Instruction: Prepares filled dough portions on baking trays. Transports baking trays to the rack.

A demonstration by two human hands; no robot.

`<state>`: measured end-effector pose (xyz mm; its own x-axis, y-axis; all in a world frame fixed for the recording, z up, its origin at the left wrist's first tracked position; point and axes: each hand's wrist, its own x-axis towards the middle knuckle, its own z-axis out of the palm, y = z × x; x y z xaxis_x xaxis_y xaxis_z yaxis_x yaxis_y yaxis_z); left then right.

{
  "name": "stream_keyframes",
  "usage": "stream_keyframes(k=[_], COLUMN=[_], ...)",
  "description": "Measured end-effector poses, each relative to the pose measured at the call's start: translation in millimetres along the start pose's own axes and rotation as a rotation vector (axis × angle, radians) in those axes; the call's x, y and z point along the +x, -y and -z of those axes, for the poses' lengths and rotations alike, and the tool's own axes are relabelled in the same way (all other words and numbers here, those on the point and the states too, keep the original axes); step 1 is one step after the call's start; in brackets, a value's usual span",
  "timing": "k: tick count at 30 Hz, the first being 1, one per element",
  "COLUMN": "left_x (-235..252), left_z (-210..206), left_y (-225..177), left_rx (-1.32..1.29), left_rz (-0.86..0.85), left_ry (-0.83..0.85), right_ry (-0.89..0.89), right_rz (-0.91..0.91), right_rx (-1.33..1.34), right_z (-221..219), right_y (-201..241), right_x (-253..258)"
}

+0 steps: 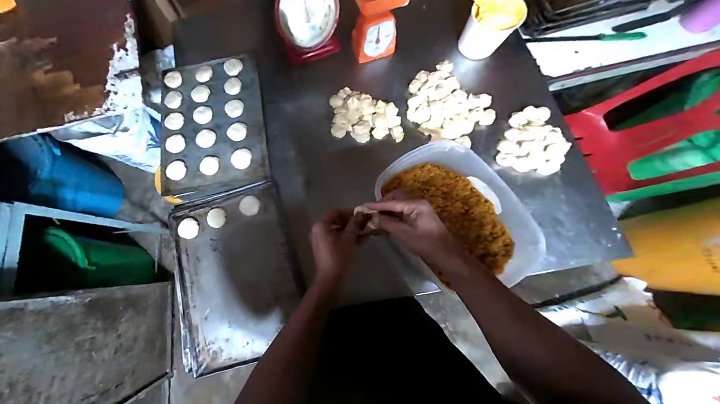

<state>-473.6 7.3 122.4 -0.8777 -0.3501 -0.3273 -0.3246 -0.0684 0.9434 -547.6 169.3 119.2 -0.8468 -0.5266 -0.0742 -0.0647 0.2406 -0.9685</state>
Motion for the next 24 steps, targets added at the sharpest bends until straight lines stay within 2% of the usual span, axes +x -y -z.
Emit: stream_keyframes(k=[2, 5, 7, 8, 10, 12, 14, 16, 21, 23, 24], left_x=[-2, -8, -14, -17, -22, -27, -29, -23, 0, 9, 9], left_z=[9, 17, 23, 26, 34, 43, 48, 49, 44, 37, 33], left_y=[3, 8, 15, 19, 29, 41, 53, 66, 106, 136, 158], left_rx=[0.006, -0.029, 0.051, 0.119, 0.224, 0.177, 0.070, 0.087, 0.498, 0.636, 0.681], left_rz=[-0.014, 0.012, 0.059, 0.087, 0.107, 0.083, 0.064, 0.090, 0.123, 0.125, 0.126], left_ry=[-0.038, -0.057, -0.029, -0.014, -0.016, -0.022, 0.008, 0.039, 0.085, 0.149, 0.183], right_ry=[0.066, -0.074, -0.124, -0.074, 0.144, 0.309, 0.272, 0.204, 0.373, 0.330, 0.282], right_rz=[0.010, 0.158, 0.243, 0.210, 0.054, -0.035, -0.023, -0.046, -0.372, -0.424, -0.392], right_rx=[-0.030, -0.139, -0.210, -0.235, -0.233, -0.234, -0.262, -0.272, -0.202, -0.269, -0.311], right_z=[-7, -32, -44, -46, -43, -44, -50, -57, -73, -92, -104], right_y=[5, -4, -20, -25, -24, -24, -33, -45, -77, -108, -130], right_x=[0, 1, 5, 6, 8, 5, -2, -5, 1, -6, -14])
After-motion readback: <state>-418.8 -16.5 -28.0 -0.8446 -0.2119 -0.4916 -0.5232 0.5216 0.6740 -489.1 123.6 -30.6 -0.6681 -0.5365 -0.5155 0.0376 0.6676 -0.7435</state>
